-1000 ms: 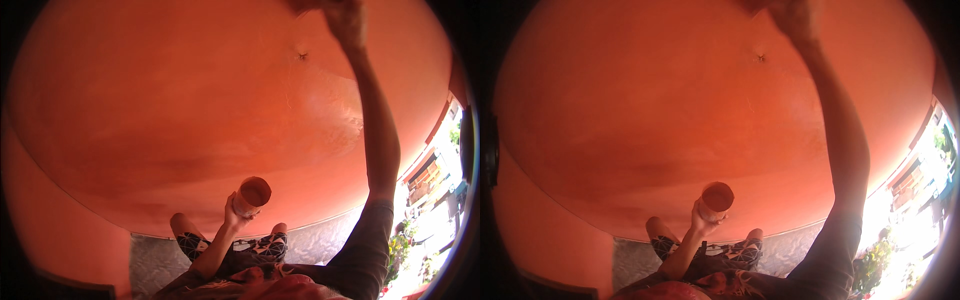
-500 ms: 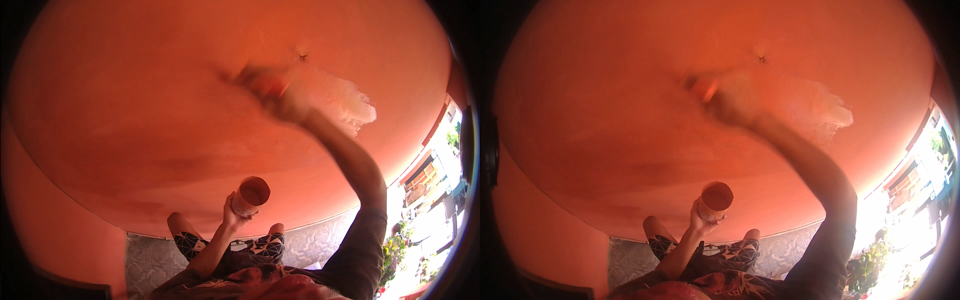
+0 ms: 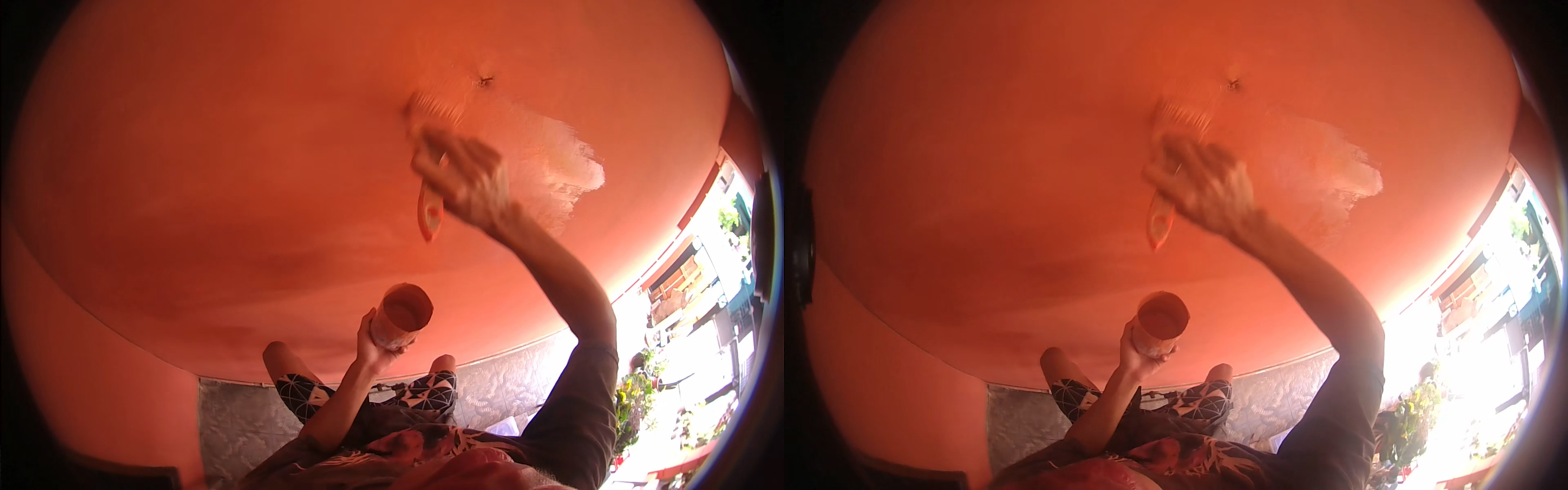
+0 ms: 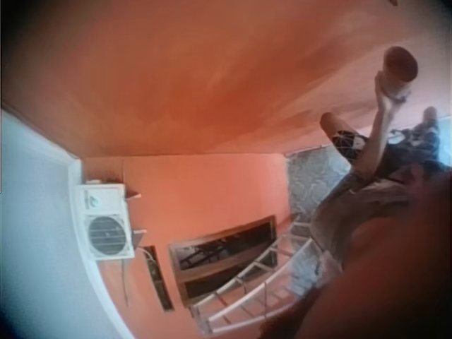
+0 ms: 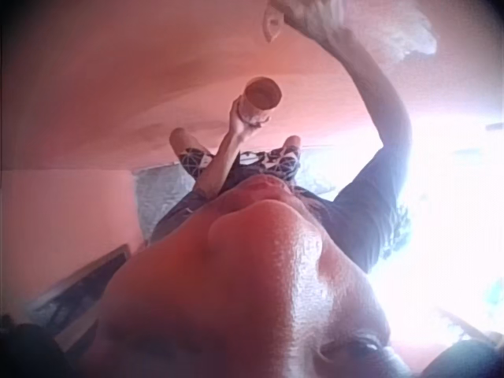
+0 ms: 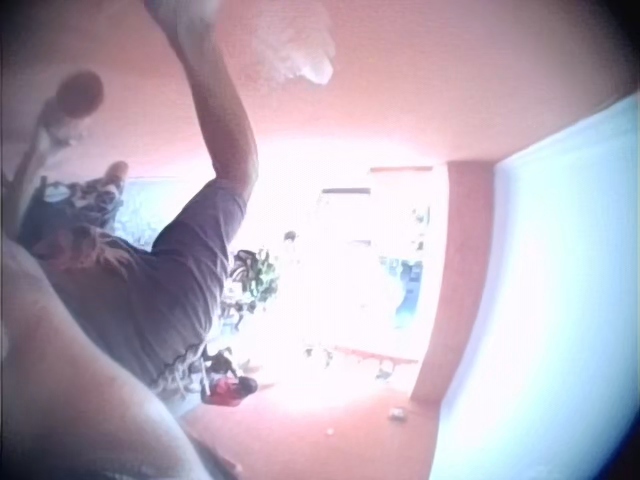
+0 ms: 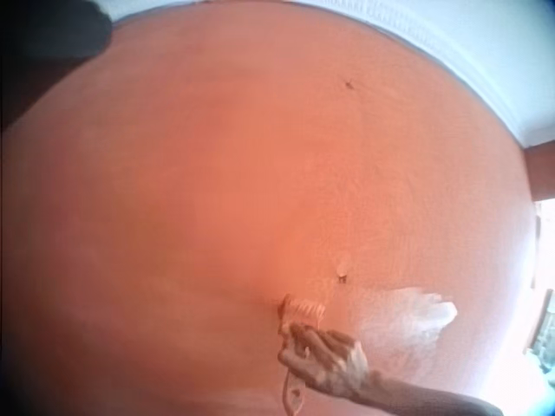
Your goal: The person paints a ceiling using a paintbrush and a small paint container. They repeatedly dip the brush into the container and apply paint in broad strokes across the ceiling surface.
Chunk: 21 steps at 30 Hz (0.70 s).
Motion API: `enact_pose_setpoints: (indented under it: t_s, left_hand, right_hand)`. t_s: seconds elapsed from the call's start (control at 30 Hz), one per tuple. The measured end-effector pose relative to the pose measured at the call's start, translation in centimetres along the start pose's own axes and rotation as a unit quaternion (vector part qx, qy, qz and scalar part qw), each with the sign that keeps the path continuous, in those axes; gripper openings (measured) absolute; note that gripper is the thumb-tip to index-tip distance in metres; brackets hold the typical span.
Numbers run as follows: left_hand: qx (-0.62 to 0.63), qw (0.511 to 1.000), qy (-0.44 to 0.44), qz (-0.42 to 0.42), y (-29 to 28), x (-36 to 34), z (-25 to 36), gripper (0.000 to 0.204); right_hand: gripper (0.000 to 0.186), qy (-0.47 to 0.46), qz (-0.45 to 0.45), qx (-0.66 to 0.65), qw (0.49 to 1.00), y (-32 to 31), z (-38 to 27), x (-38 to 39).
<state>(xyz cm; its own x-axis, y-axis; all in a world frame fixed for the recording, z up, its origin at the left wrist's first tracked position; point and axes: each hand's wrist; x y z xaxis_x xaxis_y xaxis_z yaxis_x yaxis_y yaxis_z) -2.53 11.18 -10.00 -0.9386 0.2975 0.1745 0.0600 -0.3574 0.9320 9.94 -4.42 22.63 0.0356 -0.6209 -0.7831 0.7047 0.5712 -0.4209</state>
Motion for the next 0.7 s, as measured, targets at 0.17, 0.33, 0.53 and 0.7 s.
enact_pose_setpoints:
  t_s: [0.17,0.33,0.53,0.7]
  left_hand:
    - [0.001,1.0,0.015,-0.019,-0.4,0.2,0.3,0.063]
    - [0.006,1.0,-0.01,-0.002,0.1,0.2,0.0,0.064]
    - [0.0,1.0,0.017,-0.015,0.6,0.2,-0.1,0.064]
    - [0.008,1.0,0.002,0.001,0.0,0.2,-0.4,0.065]
  right_hand:
    - [0.028,0.091,0.055,-0.209,0.972,-1.1,2.6,-1.8]
    - [0.01,0.159,0.223,-0.159,0.949,-3.9,11.3,-6.1]
    - [0.011,0.061,0.314,0.07,0.945,-5.5,11.3,-7.4]
    - [0.031,-0.078,0.129,0.009,0.989,0.9,2.2,-2.7]
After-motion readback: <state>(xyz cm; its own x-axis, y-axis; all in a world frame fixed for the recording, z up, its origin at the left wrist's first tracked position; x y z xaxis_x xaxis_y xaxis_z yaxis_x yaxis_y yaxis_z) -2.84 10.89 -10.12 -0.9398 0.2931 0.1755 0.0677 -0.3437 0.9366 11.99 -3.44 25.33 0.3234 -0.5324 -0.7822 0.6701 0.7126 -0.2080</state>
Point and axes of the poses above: each hand's wrist, its own x-axis away from the middle knuckle, its own y-axis out of the palm, z = x × y, and after that the axes turned 2 degrees about y, right-handed
